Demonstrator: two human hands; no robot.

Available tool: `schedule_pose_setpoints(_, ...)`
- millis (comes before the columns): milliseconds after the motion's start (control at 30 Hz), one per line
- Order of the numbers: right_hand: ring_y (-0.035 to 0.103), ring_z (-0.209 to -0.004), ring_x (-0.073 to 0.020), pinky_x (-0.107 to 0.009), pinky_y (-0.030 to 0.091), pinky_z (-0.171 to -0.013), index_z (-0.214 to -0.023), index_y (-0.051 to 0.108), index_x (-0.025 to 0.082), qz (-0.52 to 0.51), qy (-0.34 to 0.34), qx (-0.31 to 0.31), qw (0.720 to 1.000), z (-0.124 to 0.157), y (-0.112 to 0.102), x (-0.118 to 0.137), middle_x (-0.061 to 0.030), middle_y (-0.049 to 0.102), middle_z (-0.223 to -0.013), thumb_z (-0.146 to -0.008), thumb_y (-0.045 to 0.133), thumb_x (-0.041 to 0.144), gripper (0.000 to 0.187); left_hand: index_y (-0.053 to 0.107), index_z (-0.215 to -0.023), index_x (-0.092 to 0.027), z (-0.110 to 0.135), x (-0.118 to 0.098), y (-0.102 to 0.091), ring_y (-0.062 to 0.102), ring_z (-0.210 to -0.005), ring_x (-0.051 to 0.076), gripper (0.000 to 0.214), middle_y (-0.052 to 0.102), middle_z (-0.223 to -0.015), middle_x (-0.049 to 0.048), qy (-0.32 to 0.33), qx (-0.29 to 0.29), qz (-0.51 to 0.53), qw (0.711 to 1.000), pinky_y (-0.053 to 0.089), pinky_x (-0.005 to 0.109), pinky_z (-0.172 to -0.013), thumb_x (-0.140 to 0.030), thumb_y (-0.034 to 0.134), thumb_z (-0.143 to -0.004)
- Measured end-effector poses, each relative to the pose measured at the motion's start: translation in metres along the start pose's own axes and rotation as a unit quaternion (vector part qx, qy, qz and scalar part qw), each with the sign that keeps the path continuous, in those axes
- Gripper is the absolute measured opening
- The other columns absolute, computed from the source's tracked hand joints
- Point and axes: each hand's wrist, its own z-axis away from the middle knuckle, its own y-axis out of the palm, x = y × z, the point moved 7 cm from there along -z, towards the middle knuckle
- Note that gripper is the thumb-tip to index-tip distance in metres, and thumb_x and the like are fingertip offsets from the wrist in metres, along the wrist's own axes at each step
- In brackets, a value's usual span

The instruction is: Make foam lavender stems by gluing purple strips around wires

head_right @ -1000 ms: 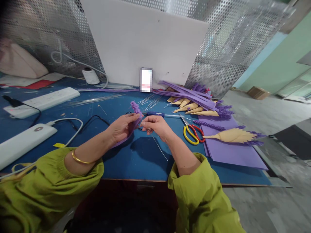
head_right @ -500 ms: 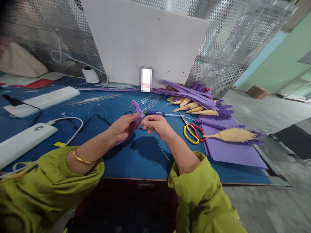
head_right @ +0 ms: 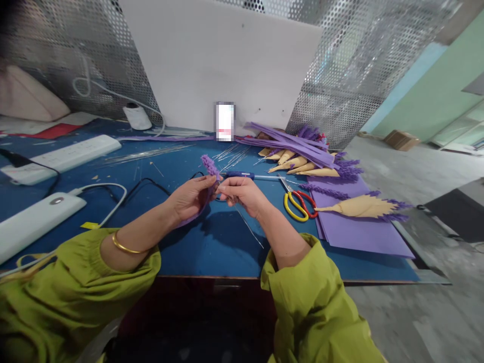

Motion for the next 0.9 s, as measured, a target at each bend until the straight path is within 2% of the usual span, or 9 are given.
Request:
schedule_pose_setpoints(100,0.047,-0.043,-0.0063,-0.02,0.036,-0.042,-0.069,0.069,0.014,0.018,-0.007,-0.016,1.0,0.0,-0.003,0.002,-0.0007,0.063,-0.056,-0.064,0.079,0.036,0.024,0.074,-0.082,-0.015,0.002,-0.004,-0.001,0.058,-0.066,0.013,0.021,0.068,-0.071,0.0029,-0.002,-0.01,-0.015,1.0,0.042,0.025,-0.063,-0.031,0.076,-0.069)
schedule_pose_setpoints(233,0.046,-0.042,-0.0069,-0.021,0.036,-0.042,-0.067,0.068,0.015,0.039,-0.017,-0.031,0.999,0.0,-0.005,0.004,-0.001,0.062,-0.054,-0.064,0.078,0.036,0.023,0.075,-0.074,-0.015,0.001,-0.01,-0.002,0.058,-0.065,0.014,0.015,0.07,-0.071,0.0041,0.013,-0.022,-0.014,1.0,0.042,0.025,-0.061,-0.028,0.07,-0.068)
schedule_pose_setpoints(433,0.045,-0.041,-0.0072,-0.022,0.037,-0.043,-0.066,0.067,0.015,0.103,-0.035,-0.039,0.993,0.0,-0.005,0.006,0.0004,0.061,-0.053,-0.064,0.076,0.036,0.022,0.074,-0.07,-0.013,0.002,-0.015,-0.006,0.05,-0.051,0.01,0.017,0.065,-0.06,0.0023,0.04,-0.066,-0.086,0.993,0.036,0.024,-0.051,-0.023,0.081,-0.058)
schedule_pose_setpoints(500,0.047,-0.041,-0.0079,-0.023,0.037,-0.044,-0.066,0.066,0.016,0.127,-0.045,-0.045,0.99,-0.001,-0.004,0.007,0.0003,0.062,-0.054,-0.065,0.075,0.039,0.025,0.074,-0.067,-0.014,0.003,-0.017,-0.005,0.051,-0.052,0.01,0.015,0.066,-0.06,0.0025,0.054,-0.064,-0.098,0.992,0.037,0.024,-0.051,-0.023,0.08,-0.058)
schedule_pose_setpoints(600,0.052,-0.047,-0.0088,-0.023,0.038,-0.047,-0.071,0.065,0.017,0.141,-0.07,-0.09,0.983,-0.001,-0.009,0.011,-0.0005,0.064,-0.064,-0.071,0.072,0.046,0.03,0.074,-0.067,-0.015,0.006,-0.017,-0.002,0.053,-0.054,0.011,0.012,0.067,-0.062,0.0031,0.061,-0.054,-0.108,0.991,0.039,0.024,-0.053,-0.023,0.079,-0.06)
schedule_pose_setpoints(700,0.053,-0.054,-0.0085,-0.022,0.039,-0.051,-0.078,0.068,0.018,0.114,-0.089,-0.117,0.983,-0.001,-0.015,0.012,0.0007,0.062,-0.068,-0.074,0.07,0.05,0.032,0.075,-0.07,-0.015,0.009,-0.012,0.004,0.05,-0.05,0.01,0.015,0.065,-0.059,0.0022,0.047,-0.028,-0.139,0.989,0.037,0.024,-0.051,-0.026,0.08,-0.061)
schedule_pose_setpoints(833,0.047,-0.056,-0.0068,-0.02,0.033,-0.049,-0.083,0.07,0.019,0.028,-0.061,-0.055,0.996,-0.004,-0.011,0.004,0.0021,0.06,-0.069,-0.069,0.076,0.042,0.028,0.074,-0.067,-0.015,0.012,0.001,0.011,0.05,-0.051,0.01,0.022,0.066,-0.06,0.0029,0.008,0.018,-0.144,0.989,0.037,0.023,-0.05,-0.033,0.084,-0.059)
schedule_pose_setpoints(900,0.044,-0.055,-0.0061,-0.02,0.031,-0.047,-0.081,0.069,0.018,-0.012,-0.06,-0.048,0.997,-0.005,-0.012,0.002,0.0023,0.06,-0.07,-0.066,0.079,0.037,0.027,0.075,-0.07,-0.015,0.011,0.005,0.012,0.052,-0.053,0.01,0.028,0.067,-0.064,0.0035,0.0,0.03,-0.133,0.991,0.038,0.022,-0.051,-0.039,0.084,-0.058)
